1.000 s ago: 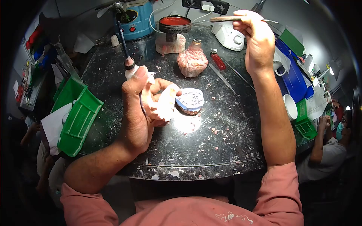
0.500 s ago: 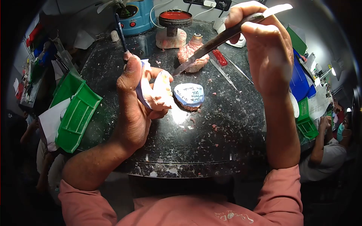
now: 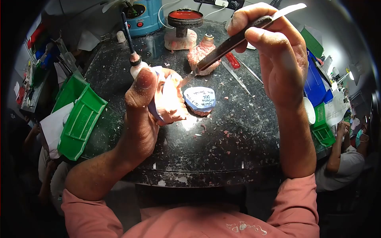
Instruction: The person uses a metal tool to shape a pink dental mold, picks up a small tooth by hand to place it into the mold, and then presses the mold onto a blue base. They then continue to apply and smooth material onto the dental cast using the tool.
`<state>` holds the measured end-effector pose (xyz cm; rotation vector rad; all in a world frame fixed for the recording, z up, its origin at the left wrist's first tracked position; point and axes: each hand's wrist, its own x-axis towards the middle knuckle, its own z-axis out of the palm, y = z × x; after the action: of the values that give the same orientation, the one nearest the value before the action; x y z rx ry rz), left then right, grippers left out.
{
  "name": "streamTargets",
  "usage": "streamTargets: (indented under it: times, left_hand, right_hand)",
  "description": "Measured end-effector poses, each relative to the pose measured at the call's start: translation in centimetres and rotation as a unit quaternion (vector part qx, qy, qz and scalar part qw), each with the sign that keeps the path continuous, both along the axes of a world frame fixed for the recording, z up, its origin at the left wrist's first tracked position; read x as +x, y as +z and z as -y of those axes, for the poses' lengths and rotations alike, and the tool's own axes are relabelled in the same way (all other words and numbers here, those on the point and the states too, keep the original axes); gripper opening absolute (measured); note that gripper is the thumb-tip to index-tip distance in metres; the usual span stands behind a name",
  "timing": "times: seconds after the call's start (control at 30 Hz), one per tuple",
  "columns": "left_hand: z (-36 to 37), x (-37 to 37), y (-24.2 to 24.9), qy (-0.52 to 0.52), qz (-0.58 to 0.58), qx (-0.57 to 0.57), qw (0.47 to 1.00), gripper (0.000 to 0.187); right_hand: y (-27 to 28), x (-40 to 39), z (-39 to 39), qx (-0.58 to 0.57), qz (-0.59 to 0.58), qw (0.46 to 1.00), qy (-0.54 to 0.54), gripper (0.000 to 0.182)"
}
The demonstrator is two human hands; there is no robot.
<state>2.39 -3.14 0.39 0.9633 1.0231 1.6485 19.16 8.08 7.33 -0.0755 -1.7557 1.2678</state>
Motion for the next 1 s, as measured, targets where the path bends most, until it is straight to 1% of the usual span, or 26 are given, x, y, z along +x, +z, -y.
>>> streamTargets:
  times: [0.07,0.17,0.3,0.37,0.4,0.43,0.5,0.53,0.57,0.63,0.67,0.73,0.8,0.83,0.9,1.0]
  left_hand:
    - [0.0,0.2,0.0,0.020,0.010,-0.002,1.000,0.085]
    - [0.0,0.2,0.1,0.007,-0.007,0.005,1.000,0.085]
    - [-0.1,0.3,0.1,0.014,-0.006,0.003,1.000,0.085]
    - [-0.1,0.7,0.2,0.055,0.009,-0.009,0.998,0.085]
    - [0.0,0.6,0.2,0.055,0.010,-0.008,0.998,0.085]
    - [0.0,0.4,0.1,0.036,0.000,-0.006,0.999,0.084]
    - [0.1,0.1,0.1,0.018,-0.009,-0.002,1.000,0.083]
    - [0.2,0.0,0.1,0.007,-0.024,-0.004,1.000,0.082]
    - [0.2,-0.1,0.1,-0.004,-0.040,-0.006,0.999,0.080]
    - [0.2,0.0,0.1,0.001,-0.049,-0.001,0.999,0.078]
    - [0.2,0.0,0.0,0.002,-0.055,-0.005,0.998,0.077]
    - [0.2,-0.1,-0.1,0.004,-0.061,-0.011,0.998,0.076]
    - [0.1,-0.2,-0.1,-0.015,-0.050,0.010,0.999,0.074]
    - [0.1,0.0,-0.2,-0.015,-0.050,0.010,0.999,0.074]
    - [0.1,0.4,-0.3,0.026,-0.027,0.002,0.999,0.075]
    - [0.2,0.2,-0.1,0.014,-0.052,-0.016,0.998,0.079]
  right_hand:
    - [-0.1,0.0,-0.2,0.023,-0.001,1.000,-0.016,0.024]
    - [0.0,0.1,0.0,0.004,0.012,1.000,-0.005,0.024]
    - [0.4,0.1,0.3,-0.001,0.011,1.000,-0.015,0.024]
    - [0.3,0.3,-0.5,0.050,0.006,0.997,-0.065,0.023]
    - [0.5,0.0,-1.0,0.067,-0.024,0.994,-0.081,0.022]
    - [0.1,-0.6,-1.4,0.095,-0.087,0.984,-0.127,0.022]
    - [0.7,-0.1,-1.4,0.068,-0.050,0.972,-0.219,0.026]
    - [1.2,0.0,-1.5,0.099,0.045,0.955,-0.275,0.036]
    - [0.1,-0.5,-3.8,0.143,0.001,0.954,-0.265,0.021]
    - [-1.0,0.0,-5.3,0.150,0.022,0.952,-0.268,0.024]
    - [-1.4,0.3,-5.7,0.161,0.055,0.942,-0.290,0.023]
    - [-1.8,0.1,-5.9,0.162,0.058,0.938,-0.302,0.020]
    - [-2.0,-0.1,-5.9,0.153,0.067,0.938,-0.305,0.020]
    - [-2.3,-0.1,-6.1,0.143,0.067,0.942,-0.296,0.020]
    - [-2.7,-0.2,-6.5,0.134,0.066,0.946,-0.287,0.020]
    - [-2.8,-0.3,-6.6,0.132,0.069,0.946,-0.288,0.021]
